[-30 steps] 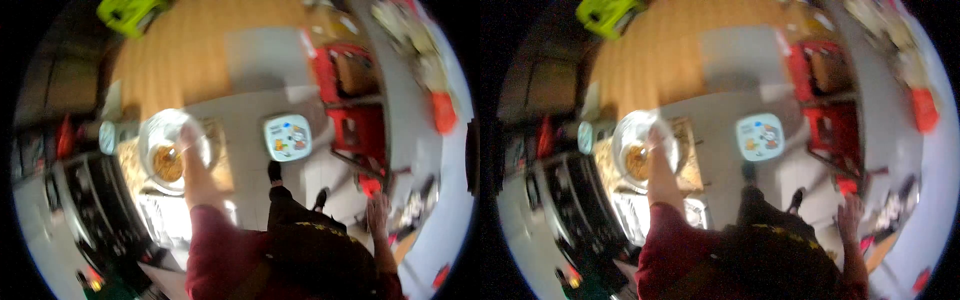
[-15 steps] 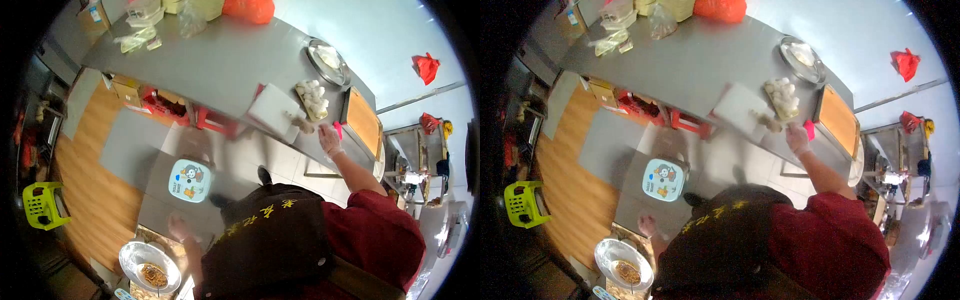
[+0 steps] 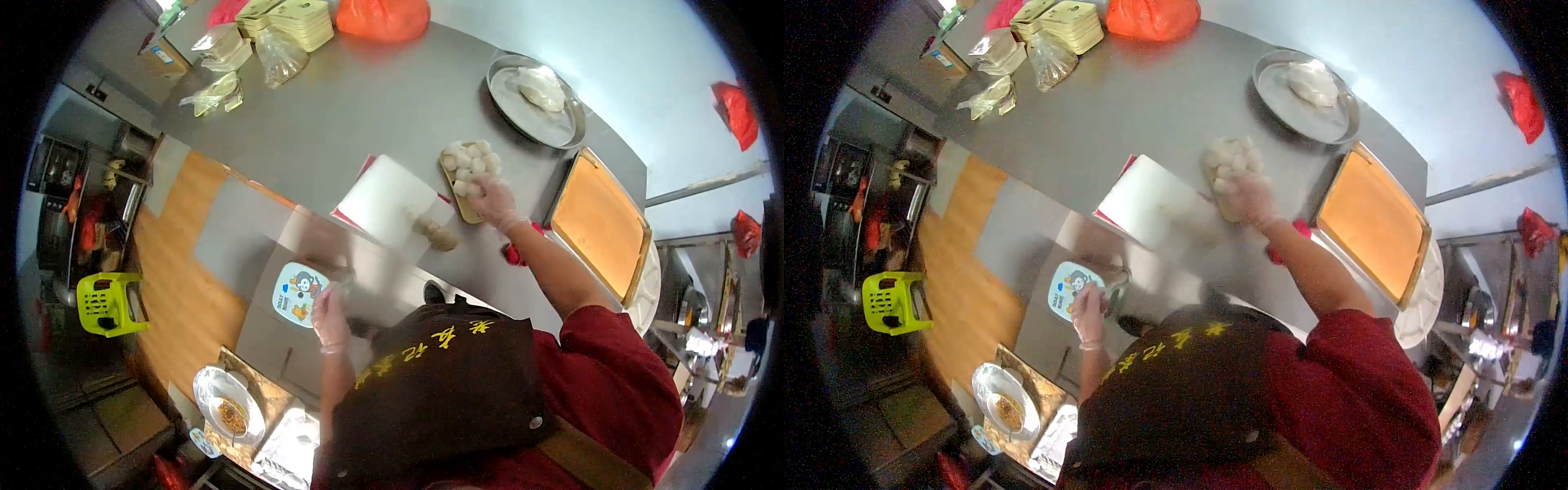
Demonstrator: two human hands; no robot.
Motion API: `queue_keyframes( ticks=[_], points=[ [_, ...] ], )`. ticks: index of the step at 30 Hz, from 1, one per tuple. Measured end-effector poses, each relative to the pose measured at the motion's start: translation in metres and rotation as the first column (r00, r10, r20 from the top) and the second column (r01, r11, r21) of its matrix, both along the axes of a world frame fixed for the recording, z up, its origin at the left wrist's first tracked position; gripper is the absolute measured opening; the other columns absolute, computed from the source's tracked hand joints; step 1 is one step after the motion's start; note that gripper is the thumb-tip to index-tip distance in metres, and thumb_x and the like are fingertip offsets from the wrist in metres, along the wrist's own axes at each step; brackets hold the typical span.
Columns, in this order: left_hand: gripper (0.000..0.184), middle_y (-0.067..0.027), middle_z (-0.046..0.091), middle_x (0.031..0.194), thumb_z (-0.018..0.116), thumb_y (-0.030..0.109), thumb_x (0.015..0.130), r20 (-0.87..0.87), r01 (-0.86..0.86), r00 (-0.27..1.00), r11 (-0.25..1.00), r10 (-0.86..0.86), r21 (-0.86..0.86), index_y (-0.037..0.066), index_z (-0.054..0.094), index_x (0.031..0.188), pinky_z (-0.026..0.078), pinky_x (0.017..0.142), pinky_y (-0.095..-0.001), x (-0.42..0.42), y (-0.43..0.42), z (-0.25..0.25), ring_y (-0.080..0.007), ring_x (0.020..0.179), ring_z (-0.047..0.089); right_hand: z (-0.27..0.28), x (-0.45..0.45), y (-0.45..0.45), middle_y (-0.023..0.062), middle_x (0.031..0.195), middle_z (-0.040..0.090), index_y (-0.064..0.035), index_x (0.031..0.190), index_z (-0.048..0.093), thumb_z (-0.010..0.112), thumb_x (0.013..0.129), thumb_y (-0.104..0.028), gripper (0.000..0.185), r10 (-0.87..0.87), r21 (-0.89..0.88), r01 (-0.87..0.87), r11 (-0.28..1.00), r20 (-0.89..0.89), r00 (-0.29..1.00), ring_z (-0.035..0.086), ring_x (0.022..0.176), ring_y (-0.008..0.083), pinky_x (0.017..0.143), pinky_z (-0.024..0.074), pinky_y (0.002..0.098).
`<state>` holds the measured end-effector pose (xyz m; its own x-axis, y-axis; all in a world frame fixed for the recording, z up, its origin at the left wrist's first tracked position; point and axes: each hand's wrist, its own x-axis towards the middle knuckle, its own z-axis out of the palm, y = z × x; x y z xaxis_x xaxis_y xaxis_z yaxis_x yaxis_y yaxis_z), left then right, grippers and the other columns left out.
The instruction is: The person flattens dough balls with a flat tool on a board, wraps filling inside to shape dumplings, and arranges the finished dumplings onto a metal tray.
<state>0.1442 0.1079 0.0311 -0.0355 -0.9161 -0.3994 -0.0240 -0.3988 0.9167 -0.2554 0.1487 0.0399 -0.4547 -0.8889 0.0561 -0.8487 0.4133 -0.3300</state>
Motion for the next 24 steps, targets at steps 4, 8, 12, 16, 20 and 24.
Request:
queue_keyframes(
  ticks=[4, 8, 12, 16, 20, 24],
  points=[
    [0.027, -0.0033, 0.062, 0.090, 0.059, 0.017, 0.087, -0.025, 0.107, 0.994, 0.994, -0.107, -0.009, 0.001, 0.060, 0.109, 0.046, 0.069, -0.0238, -0.051, 0.012, 0.035, -0.0101, 0.080, 0.055, 0.036, -0.031, 0.011, 0.0100, 0.095, 0.063, -0.0030, 0.112, 0.052, 0.061, 0.085, -0.030, 0.039, -0.091, 0.017, 0.346, 0.938, 0.976, 0.200, 0.060, 0.074, 0.0139, 0.061, 0.0482, 0.0274],
    [0.031, -0.0080, 0.061, 0.105, 0.059, 0.016, 0.086, 0.029, 0.435, 0.898, 0.877, -0.439, -0.204, 0.002, 0.058, 0.113, 0.046, 0.087, -0.0308, -0.110, 0.016, 0.067, -0.0175, 0.093, 0.058, 0.049, -0.010, 0.022, 0.0070, 0.098, 0.063, -0.0047, 0.113, 0.052, 0.059, 0.087, -0.034, 0.040, 0.056, -0.024, 0.235, 0.972, 0.990, -0.130, 0.060, 0.076, 0.0123, 0.061, 0.0480, 0.0237],
    [0.037, -0.0136, 0.058, 0.116, 0.059, 0.012, 0.084, 0.552, 0.636, 0.771, 0.344, -0.317, -0.691, 0.003, 0.054, 0.120, 0.045, 0.085, -0.0295, -0.158, 0.014, 0.055, -0.0183, 0.094, 0.058, 0.009, 0.044, 0.029, 0.0069, 0.093, 0.063, -0.0054, 0.109, 0.054, 0.054, 0.089, -0.040, 0.040, 0.032, 0.000, 0.087, 0.996, 0.932, -0.361, 0.061, 0.074, 0.0141, 0.062, 0.0486, 0.0233],
    [0.039, -0.0095, 0.059, 0.112, 0.060, 0.001, 0.080, 0.355, 0.615, 0.786, 0.576, -0.507, -0.539, 0.004, 0.055, 0.118, 0.048, 0.071, -0.0251, -0.167, 0.008, 0.068, -0.0140, 0.082, 0.058, 0.025, 0.061, 0.026, 0.0106, 0.088, 0.063, -0.0006, 0.102, 0.057, 0.051, 0.091, -0.040, 0.042, 0.213, -0.116, -0.256, 0.960, 0.894, 0.395, 0.061, 0.077, 0.0190, 0.069, 0.0491, 0.0309],
    [0.035, -0.0045, 0.060, 0.101, 0.064, 0.004, 0.078, -0.023, 0.466, 0.876, 0.856, -0.482, -0.223, 0.005, 0.057, 0.112, 0.048, 0.069, -0.0255, -0.138, 0.002, 0.078, -0.0102, 0.076, 0.055, 0.096, 0.090, 0.011, 0.0173, 0.089, 0.062, 0.0013, 0.108, 0.053, 0.056, 0.087, -0.032, 0.040, 0.194, 0.000, -0.209, 0.978, 0.373, 0.907, 0.060, 0.084, 0.0297, 0.076, 0.0479, 0.0395],
    [0.034, -0.0044, 0.059, 0.093, 0.068, 0.009, 0.076, 0.120, 0.741, 0.669, 0.645, -0.733, -0.186, 0.005, 0.058, 0.108, 0.048, 0.070, -0.0265, -0.101, -0.016, 0.042, -0.0123, 0.077, 0.056, 0.023, 0.110, -0.003, 0.0214, 0.092, 0.061, -0.0014, 0.119, 0.045, 0.054, 0.086, -0.022, 0.039, 0.413, -0.247, -0.372, 0.895, 0.137, 0.900, 0.059, 0.088, 0.0356, 0.078, 0.0460, 0.0451]
  ],
)
